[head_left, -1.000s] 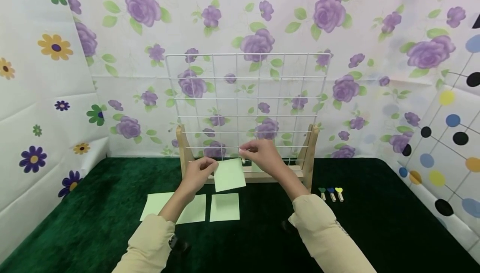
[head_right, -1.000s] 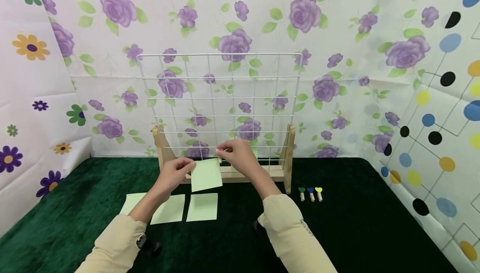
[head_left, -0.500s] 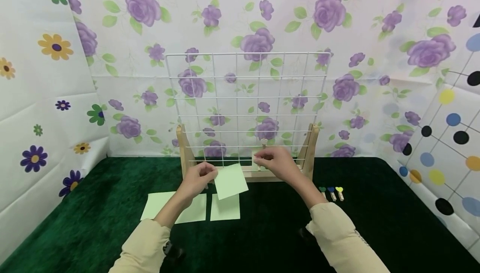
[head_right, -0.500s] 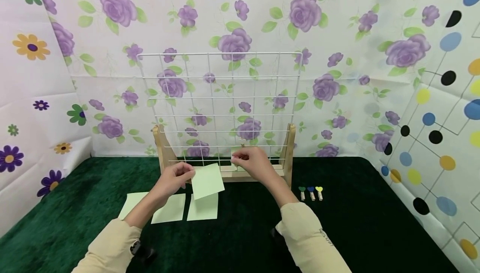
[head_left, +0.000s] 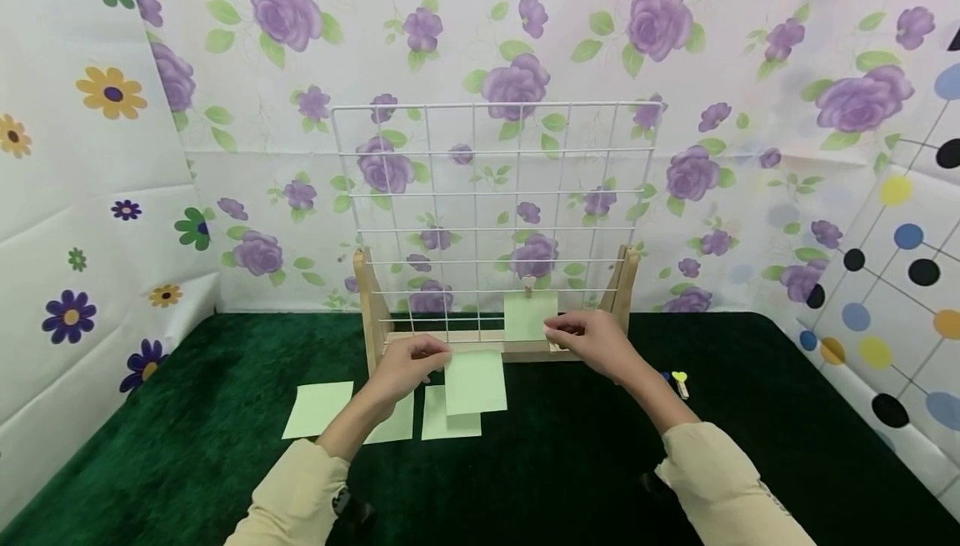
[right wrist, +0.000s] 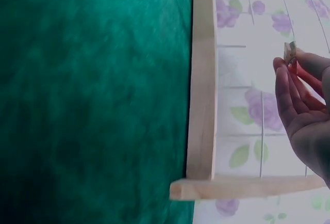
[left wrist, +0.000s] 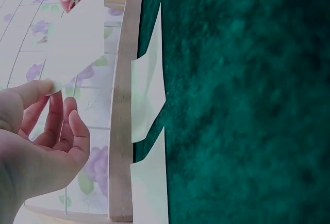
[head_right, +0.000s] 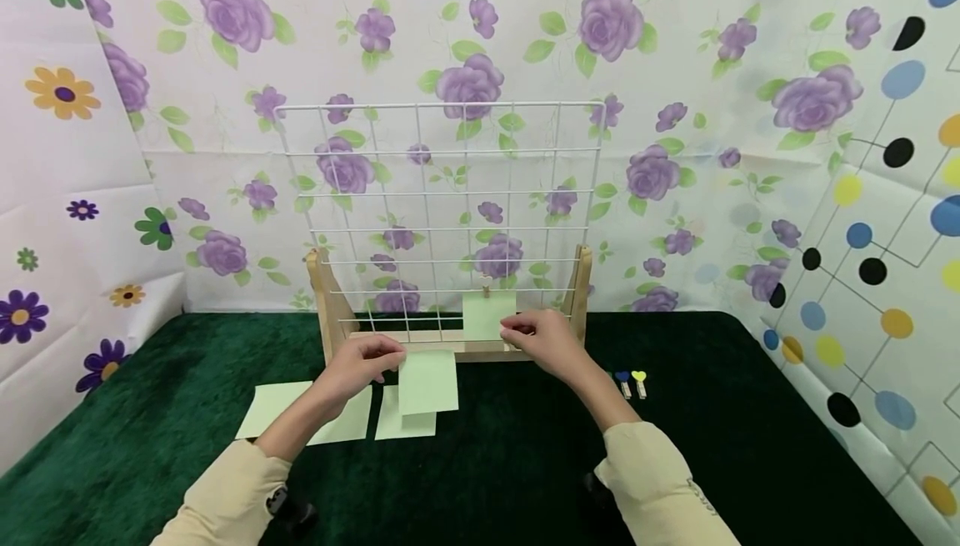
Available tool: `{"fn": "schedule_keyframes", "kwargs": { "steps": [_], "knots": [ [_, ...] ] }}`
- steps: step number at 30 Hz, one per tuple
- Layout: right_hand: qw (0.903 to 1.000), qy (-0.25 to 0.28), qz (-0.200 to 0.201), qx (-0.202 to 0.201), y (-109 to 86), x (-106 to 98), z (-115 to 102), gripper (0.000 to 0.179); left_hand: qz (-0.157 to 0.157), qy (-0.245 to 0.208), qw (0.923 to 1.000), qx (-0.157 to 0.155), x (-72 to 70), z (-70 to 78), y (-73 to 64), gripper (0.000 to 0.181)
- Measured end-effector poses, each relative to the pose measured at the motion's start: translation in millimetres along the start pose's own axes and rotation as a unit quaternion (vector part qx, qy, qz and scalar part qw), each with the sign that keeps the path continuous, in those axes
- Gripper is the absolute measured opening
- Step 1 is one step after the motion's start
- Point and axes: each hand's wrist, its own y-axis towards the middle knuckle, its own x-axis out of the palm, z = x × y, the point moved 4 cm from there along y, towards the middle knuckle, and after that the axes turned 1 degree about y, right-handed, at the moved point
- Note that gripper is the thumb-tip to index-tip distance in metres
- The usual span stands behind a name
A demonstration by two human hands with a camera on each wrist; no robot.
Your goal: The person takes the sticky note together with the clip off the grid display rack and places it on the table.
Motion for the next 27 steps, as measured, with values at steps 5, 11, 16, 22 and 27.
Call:
{"fn": "schedule_keyframes", "kwargs": {
  "steps": [5,11,16,22,27],
  "knots": [
    [0.9999,-0.003,-0.012,0.004,-7.5,-6.0,10.7,0.028,-0.007,0.000,1.0000,-0.002,5.7,1.6,-0.1,0.014],
    [0.9995,-0.001,-0.020,0.024,-17.5,-14.9,28.7,0.029,-0.021,0.003,0.9997,-0.011,14.3,1.9,-1.0,0.014],
    [0.9980,-0.003,-0.019,0.061,-28.0,-25.6,43.9,0.030,-0.034,0.005,0.9994,-0.008,20.8,1.4,-1.4,0.011],
    [0.9966,-0.006,-0.015,0.081,-41.9,-42.0,59.7,0.032,-0.038,-0.006,0.9992,-0.009,26.8,0.2,0.2,0.011],
    [0.9952,-0.009,-0.013,0.097,-52.3,-54.7,75.8,0.035,-0.052,0.005,0.9986,-0.005,33.1,-0.3,2.4,0.010]
  ]
}}
